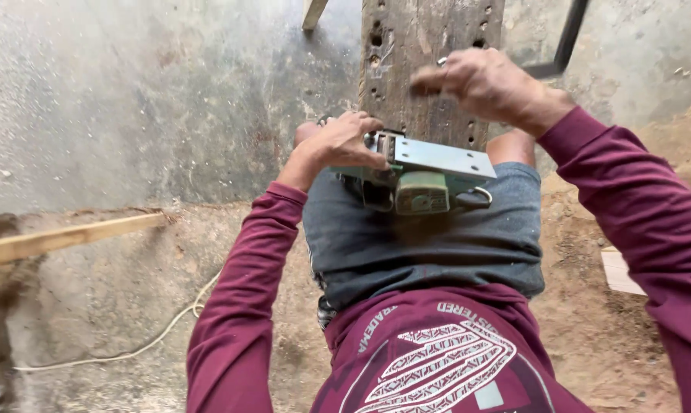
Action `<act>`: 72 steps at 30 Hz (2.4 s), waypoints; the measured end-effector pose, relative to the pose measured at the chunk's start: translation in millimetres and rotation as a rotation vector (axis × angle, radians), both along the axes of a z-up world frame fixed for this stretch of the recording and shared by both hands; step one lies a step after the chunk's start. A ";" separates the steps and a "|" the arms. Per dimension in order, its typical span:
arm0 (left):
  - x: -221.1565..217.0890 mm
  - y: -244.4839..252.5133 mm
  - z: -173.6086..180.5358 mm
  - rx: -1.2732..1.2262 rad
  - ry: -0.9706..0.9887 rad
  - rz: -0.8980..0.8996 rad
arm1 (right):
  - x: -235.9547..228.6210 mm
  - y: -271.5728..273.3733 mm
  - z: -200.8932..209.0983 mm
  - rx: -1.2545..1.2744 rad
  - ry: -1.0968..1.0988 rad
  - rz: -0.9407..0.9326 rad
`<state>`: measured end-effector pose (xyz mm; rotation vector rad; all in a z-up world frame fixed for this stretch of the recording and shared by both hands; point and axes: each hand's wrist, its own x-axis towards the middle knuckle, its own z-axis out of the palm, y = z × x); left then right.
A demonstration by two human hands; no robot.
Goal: Adjusting and securing the components of an electric handheld wood planer using tools like a wrench and try square.
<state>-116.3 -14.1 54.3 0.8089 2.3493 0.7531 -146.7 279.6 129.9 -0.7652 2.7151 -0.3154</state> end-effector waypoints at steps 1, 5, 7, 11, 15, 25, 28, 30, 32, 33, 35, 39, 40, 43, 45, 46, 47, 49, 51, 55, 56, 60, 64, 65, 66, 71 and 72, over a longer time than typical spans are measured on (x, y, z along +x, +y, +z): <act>-7.4 1.4 -3.1 -0.012 -0.005 -0.008 | -3.3 4.5 -1.4 -0.012 -0.005 -0.008; -32.3 10.7 -14.0 -0.088 -0.239 -0.136 | -32.6 29.0 -23.7 0.340 0.084 0.364; -40.4 17.8 -10.2 -0.118 -0.306 -0.175 | -51.5 34.7 -33.9 0.467 0.071 0.425; -51.1 33.3 5.5 -0.304 -0.367 -0.298 | -81.8 28.7 -37.1 0.591 0.121 0.549; -51.2 33.4 -3.4 -0.338 -0.411 -0.370 | -94.8 29.5 -60.5 0.549 0.158 0.606; -52.1 30.5 -0.5 -0.225 -0.417 -0.420 | 15.7 32.1 -105.6 -0.362 0.158 0.042; -49.3 28.0 -6.4 -0.182 -0.407 -0.414 | 67.2 14.7 -77.6 -0.674 -0.403 -0.365; -46.0 25.8 -9.9 -0.150 -0.375 -0.420 | 87.4 3.8 -51.3 -0.716 -0.227 -0.223; -49.0 27.1 -11.1 -0.154 -0.361 -0.423 | 88.9 2.9 -50.1 -0.685 -0.187 -0.212; -48.6 27.5 -11.2 -0.157 -0.348 -0.423 | 91.0 2.5 -48.7 -0.653 -0.151 -0.198; -46.7 26.2 -10.6 -0.156 -0.347 -0.420 | 92.0 2.6 -51.8 -0.646 -0.162 -0.204; -46.9 24.2 -15.8 -0.130 -0.333 -0.419 | 89.7 1.5 -50.5 -0.632 -0.169 -0.191; -46.9 23.9 -13.8 -0.132 -0.336 -0.416 | 88.4 0.9 -51.0 -0.634 -0.172 -0.188; -50.3 28.1 -8.3 -0.159 -0.354 -0.426 | 85.1 1.3 -52.7 -0.612 -0.192 -0.185; -53.5 31.4 -3.2 -0.219 -0.387 -0.441 | 82.8 0.8 -54.7 -0.629 -0.221 -0.190; -53.4 30.4 -2.6 -0.219 -0.390 -0.439 | 82.9 -0.2 -55.1 -0.630 -0.225 -0.188; -54.1 30.0 -2.0 -0.234 -0.403 -0.446 | 82.3 -0.7 -55.3 -0.627 -0.218 -0.181; -53.2 26.4 6.7 -0.246 -0.412 -0.448 | 83.3 -3.6 -56.9 -0.621 -0.211 -0.168; -51.6 19.7 23.0 -0.165 -0.402 -0.329 | 84.8 -8.9 -60.2 -0.645 -0.245 -0.201; 5.3 -3.2 47.7 0.027 -0.182 -0.166 | 80.8 -32.2 -58.6 -0.594 -0.288 -0.196; 21.2 -6.1 50.3 0.075 -0.019 -0.140 | 79.7 -38.7 -60.1 -0.590 -0.274 -0.199; 57.7 -13.7 40.4 0.156 0.314 -0.032 | 72.0 -54.9 -67.0 -0.533 -0.288 -0.196; 61.7 -18.6 31.3 0.211 0.361 0.034 | 69.2 -62.3 -51.6 -0.541 -0.295 -0.131; 60.9 -19.8 28.2 0.228 0.361 0.035 | 69.9 -64.0 -50.2 -0.602 -0.289 -0.145; 59.7 -20.5 24.7 0.245 0.362 0.036 | 70.3 -65.3 -49.5 -0.664 -0.284 -0.160; 73.3 -22.8 15.2 0.274 0.337 0.126 | 75.8 -75.6 -44.1 -0.446 -0.321 -0.230; 75.8 -22.0 14.0 0.272 0.354 0.171 | 74.8 -77.1 -41.9 -0.374 -0.349 -0.230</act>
